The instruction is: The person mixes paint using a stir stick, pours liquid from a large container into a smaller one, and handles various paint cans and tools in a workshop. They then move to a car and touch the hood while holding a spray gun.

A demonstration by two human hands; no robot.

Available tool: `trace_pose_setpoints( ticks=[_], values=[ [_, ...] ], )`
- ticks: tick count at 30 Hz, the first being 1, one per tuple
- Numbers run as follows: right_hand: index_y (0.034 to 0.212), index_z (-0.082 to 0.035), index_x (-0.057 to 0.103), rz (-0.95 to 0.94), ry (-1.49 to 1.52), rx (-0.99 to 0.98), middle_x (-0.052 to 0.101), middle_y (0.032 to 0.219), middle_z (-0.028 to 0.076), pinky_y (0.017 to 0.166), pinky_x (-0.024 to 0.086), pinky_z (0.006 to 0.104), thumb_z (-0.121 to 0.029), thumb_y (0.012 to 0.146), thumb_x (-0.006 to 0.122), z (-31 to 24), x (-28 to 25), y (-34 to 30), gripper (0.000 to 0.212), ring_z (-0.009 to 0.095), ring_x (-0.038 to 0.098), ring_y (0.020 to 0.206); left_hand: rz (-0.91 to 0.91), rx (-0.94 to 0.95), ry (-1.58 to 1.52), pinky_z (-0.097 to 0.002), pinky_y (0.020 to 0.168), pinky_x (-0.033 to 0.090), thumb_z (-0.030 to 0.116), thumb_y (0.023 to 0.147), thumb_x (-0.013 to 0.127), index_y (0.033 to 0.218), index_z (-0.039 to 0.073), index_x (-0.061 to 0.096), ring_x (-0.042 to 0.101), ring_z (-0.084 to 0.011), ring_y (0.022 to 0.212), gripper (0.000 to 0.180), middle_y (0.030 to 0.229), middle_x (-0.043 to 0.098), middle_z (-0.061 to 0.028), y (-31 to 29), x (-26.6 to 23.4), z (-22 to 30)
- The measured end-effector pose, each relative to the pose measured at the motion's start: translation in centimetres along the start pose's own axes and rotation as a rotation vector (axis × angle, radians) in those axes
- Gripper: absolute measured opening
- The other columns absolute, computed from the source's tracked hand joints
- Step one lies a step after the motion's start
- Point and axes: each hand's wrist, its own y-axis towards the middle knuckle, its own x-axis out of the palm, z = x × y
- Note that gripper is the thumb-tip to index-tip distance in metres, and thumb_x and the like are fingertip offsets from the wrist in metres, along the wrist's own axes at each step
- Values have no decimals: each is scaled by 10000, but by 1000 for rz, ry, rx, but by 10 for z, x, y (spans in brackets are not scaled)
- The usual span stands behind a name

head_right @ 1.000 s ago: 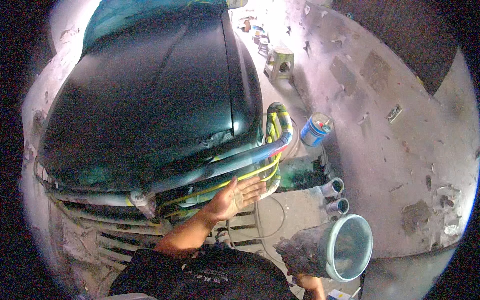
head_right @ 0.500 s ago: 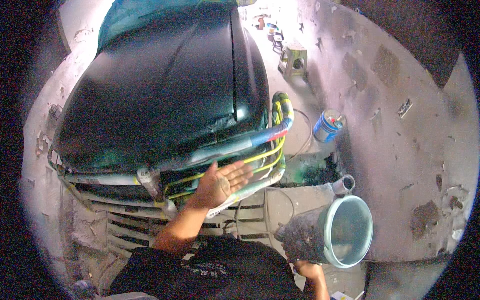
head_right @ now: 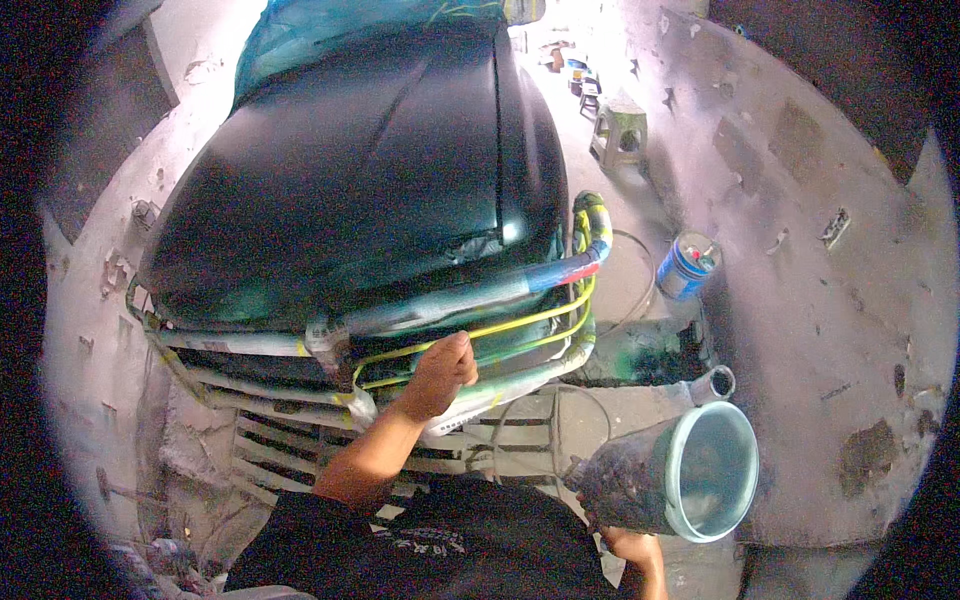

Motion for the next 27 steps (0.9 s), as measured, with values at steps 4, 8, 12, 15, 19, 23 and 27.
trace_pose_setpoints(
  ticks=[4,8,12,15,19,23,27],
  values=[
    [1011,9,648,-27,-154,-114,658,943,78,625,482,293,-127,843,633,25,-9,5,217,144,593,718,20,-52,144,-257,574,379,222,980,405,1050,5,500,455,-110,617,247,772,494,-26,-1,1,23],
    [1005,12,648,-8,-299,-240,663,943,81,622,482,293,-114,846,632,41,-3,10,204,143,596,716,-232,46,224,-347,933,437,328,1004,368,1329,-15,415,491,-254,1220,475,1320,476,-167,-4,-19,39],
    [995,14,652,-12,-376,-316,671,932,82,625,483,294,-100,851,627,40,3,16,185,144,601,721,-221,94,333,-368,1094,280,382,1010,325,1391,-19,344,398,-285,1306,554,1407,405,-201,-4,-35,46],
    [995,9,659,5,-204,-108,678,913,79,627,484,294,-109,856,635,1,20,14,184,141,602,716,-204,171,524,-373,1091,285,382,1012,308,1390,-24,338,389,-271,1313,556,1404,410,-204,-2,-56,45],
    [1043,1,656,6,-201,-117,677,945,77,634,485,290,-148,862,653,13,21,19,234,127,600,737,-162,299,1175,-409,1108,261,387,996,338,1402,-13,320,363,-319,1331,570,1420,386,-208,-1,-65,69],
    [1096,-1,642,49,-57,30,670,974,75,648,485,286,-184,870,654,45,18,20,291,115,594,768,-242,632,1651,-417,1131,221,454,976,341,1389,-5,345,287,-320,1372,618,1459,325,-195,22,-79,99],
    [1069,1,644,49,-68,-6,666,969,83,659,489,298,-205,884,635,46,25,19,277,127,596,773,-252,657,1981,-453,1139,182,451,844,560,1365,-2,391,261,-322,1384,711,1470,324,-166,55,-89,129]
  ],
)
